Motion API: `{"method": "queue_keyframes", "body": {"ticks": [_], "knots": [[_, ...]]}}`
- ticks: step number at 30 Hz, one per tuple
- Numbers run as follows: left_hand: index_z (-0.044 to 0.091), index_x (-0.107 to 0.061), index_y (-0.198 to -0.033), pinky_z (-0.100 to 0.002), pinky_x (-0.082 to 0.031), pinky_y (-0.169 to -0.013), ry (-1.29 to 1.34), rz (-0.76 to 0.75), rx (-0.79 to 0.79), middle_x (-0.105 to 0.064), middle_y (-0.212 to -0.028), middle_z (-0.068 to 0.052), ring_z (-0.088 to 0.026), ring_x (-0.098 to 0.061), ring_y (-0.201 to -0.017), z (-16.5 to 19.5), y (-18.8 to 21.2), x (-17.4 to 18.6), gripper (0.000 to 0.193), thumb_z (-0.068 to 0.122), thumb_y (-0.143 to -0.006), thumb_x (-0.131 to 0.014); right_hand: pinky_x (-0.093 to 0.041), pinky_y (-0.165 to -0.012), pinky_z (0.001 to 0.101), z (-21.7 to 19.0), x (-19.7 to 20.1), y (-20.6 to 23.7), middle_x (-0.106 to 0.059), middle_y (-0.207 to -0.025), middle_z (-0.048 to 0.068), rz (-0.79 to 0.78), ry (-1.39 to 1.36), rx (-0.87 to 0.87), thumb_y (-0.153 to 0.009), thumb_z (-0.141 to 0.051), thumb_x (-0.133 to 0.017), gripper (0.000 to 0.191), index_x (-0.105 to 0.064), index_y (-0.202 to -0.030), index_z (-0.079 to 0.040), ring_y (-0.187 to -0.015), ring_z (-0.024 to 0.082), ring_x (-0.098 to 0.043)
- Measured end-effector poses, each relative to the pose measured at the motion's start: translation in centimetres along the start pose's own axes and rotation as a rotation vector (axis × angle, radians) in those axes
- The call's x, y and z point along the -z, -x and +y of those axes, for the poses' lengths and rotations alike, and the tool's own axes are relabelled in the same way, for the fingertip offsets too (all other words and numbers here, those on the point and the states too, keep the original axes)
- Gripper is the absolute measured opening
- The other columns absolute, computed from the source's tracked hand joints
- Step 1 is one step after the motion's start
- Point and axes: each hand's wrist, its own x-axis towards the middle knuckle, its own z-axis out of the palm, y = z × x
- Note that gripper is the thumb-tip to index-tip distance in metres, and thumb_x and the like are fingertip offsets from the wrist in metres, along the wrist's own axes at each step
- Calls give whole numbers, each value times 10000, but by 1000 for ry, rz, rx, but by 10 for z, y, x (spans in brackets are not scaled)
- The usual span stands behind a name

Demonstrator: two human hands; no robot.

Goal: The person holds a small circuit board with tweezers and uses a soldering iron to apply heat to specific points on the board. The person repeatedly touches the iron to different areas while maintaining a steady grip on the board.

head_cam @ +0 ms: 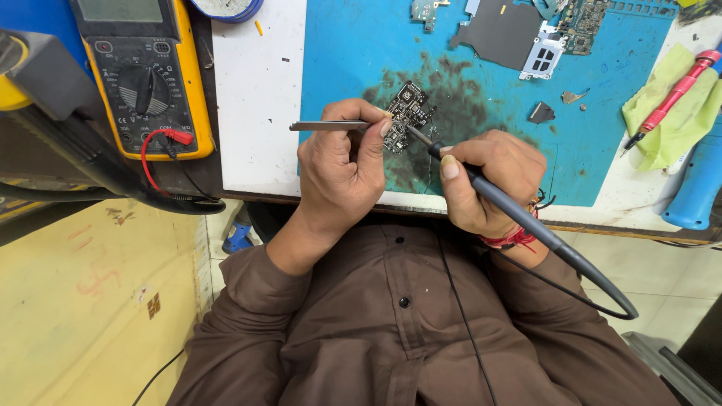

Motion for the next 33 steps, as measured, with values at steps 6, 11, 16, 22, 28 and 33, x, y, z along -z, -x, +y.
{"method": "queue_keyframes", "body": {"ticks": [6,11,16,22,28,33], "knots": [[29,-594,-1144,-214,-534,-632,-5,0,-13,-703,-1026,-58,-72,-671,-719,0,2,1,100,33,-1087,-675,-474,-578,327,-2,1,2,-699,-844,100,-6,12,-15,-973,-30,-695,65,-633,-956,-26,-670,242,-626],[29,-590,-1138,-213,-524,-612,-15,0,-3,-708,-1006,-56,-70,-664,-696,0,3,0,105,39,-1081,-678,-483,-589,326,-2,0,2,-701,-855,100,-5,10,-6,-982,-28,-695,66,-631,-965,-29,-667,239,-635],[32,-589,-1146,-210,-537,-620,-12,-8,-12,-710,-1010,-60,-75,-680,-729,0,4,1,103,45,-1085,-672,-491,-598,322,-4,0,2,-709,-872,105,-7,-1,-5,-987,-31,-691,69,-624,-968,-29,-663,234,-645],[28,-591,-1142,-211,-529,-614,-8,-5,2,-717,-1000,-60,-82,-670,-745,0,6,1,106,43,-1080,-676,-490,-595,322,-5,0,4,-704,-862,106,-6,8,-5,-987,-32,-693,72,-625,-962,-28,-660,235,-646],[29,-593,-1142,-209,-534,-620,-13,-5,-3,-716,-1004,-60,-73,-674,-725,0,8,0,106,44,-1080,-677,-495,-603,321,-5,1,7,-708,-873,105,-9,6,-11,-992,-30,-688,69,-624,-968,-29,-665,236,-650],[28,-593,-1142,-205,-534,-618,-3,-3,-4,-716,-1000,-57,-65,-676,-715,0,9,-2,106,41,-1079,-677,-503,-614,322,-4,1,8,-716,-896,110,-7,7,1,-996,-29,-690,69,-623,-978,-32,-663,236,-655]]}}
